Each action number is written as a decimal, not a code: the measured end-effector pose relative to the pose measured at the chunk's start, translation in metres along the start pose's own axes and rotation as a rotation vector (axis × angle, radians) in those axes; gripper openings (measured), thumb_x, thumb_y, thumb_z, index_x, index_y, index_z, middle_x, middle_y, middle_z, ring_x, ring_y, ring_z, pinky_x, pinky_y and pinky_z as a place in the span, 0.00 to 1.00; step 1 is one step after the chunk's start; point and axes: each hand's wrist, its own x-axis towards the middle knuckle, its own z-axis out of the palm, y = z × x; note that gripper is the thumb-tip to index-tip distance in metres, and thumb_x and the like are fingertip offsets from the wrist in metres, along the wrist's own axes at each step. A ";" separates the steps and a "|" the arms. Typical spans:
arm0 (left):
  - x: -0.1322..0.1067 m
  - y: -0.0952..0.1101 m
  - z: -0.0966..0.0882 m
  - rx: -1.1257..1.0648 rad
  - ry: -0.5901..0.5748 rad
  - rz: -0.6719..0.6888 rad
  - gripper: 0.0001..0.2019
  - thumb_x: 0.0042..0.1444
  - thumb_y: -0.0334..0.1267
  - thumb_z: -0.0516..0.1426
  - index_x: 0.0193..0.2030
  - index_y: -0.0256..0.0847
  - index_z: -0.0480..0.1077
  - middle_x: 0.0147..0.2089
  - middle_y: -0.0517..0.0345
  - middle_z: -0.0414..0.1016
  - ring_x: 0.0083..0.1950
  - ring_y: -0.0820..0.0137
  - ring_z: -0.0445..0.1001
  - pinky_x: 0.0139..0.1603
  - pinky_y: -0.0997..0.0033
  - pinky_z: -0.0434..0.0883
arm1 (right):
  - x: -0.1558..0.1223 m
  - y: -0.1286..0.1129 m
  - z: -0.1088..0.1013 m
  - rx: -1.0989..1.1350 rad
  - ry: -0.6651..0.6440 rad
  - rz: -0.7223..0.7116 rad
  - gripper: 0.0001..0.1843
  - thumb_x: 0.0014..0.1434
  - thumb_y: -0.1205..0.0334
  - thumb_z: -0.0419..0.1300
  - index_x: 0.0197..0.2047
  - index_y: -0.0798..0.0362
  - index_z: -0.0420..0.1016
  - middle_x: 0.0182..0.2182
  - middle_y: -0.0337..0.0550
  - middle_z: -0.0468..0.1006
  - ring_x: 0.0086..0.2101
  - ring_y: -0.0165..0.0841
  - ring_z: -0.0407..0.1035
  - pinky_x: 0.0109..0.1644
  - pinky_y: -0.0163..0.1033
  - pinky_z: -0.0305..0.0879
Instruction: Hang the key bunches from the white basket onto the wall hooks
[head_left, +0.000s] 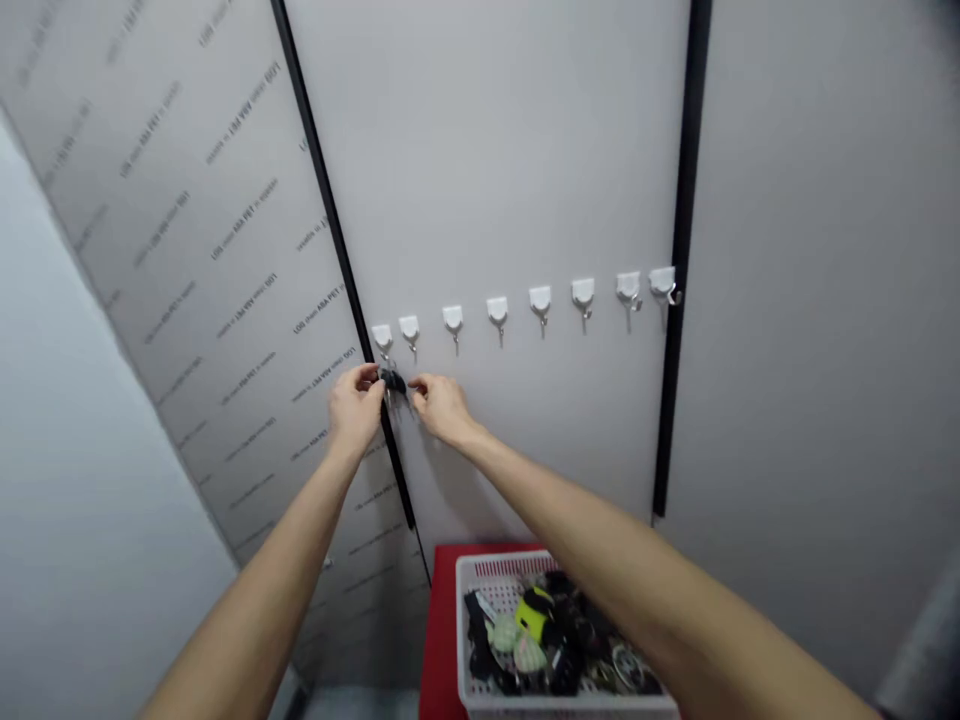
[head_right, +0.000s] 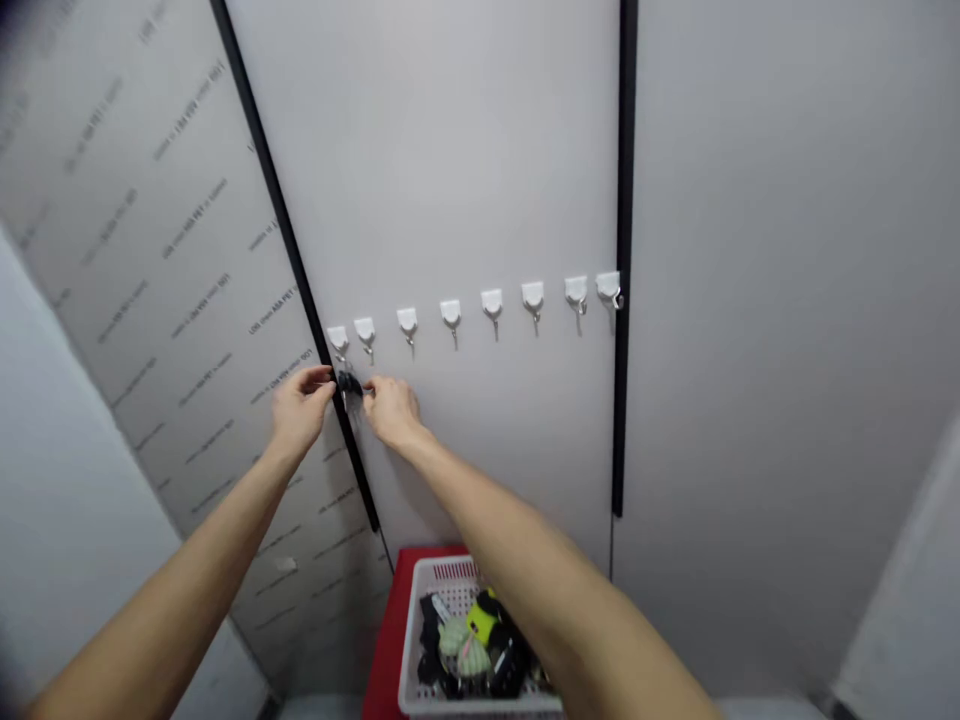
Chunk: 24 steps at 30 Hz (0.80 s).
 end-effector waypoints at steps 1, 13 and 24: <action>-0.016 -0.002 0.001 -0.031 0.006 0.006 0.13 0.39 0.34 0.50 0.35 0.36 0.65 0.33 0.56 0.68 0.32 0.74 0.65 0.35 0.74 0.62 | -0.014 0.011 -0.001 0.018 -0.034 -0.001 0.14 0.46 0.67 0.47 0.35 0.54 0.68 0.32 0.42 0.72 0.33 0.29 0.65 0.37 0.32 0.57; -0.238 -0.054 0.069 -0.034 -0.913 -0.153 0.11 0.41 0.33 0.50 0.34 0.37 0.64 0.36 0.54 0.67 0.38 0.70 0.63 0.40 0.70 0.60 | -0.221 0.132 -0.003 -0.147 -0.388 0.278 0.11 0.45 0.64 0.49 0.32 0.56 0.69 0.31 0.45 0.71 0.34 0.33 0.62 0.38 0.36 0.55; -0.250 -0.052 0.072 -0.057 -1.053 -0.208 0.20 0.39 0.43 0.52 0.41 0.38 0.61 0.42 0.54 0.65 0.42 0.68 0.61 0.43 0.71 0.58 | -0.235 0.142 -0.001 -0.155 -0.371 0.183 0.11 0.45 0.64 0.50 0.34 0.55 0.67 0.30 0.44 0.69 0.35 0.33 0.57 0.39 0.37 0.53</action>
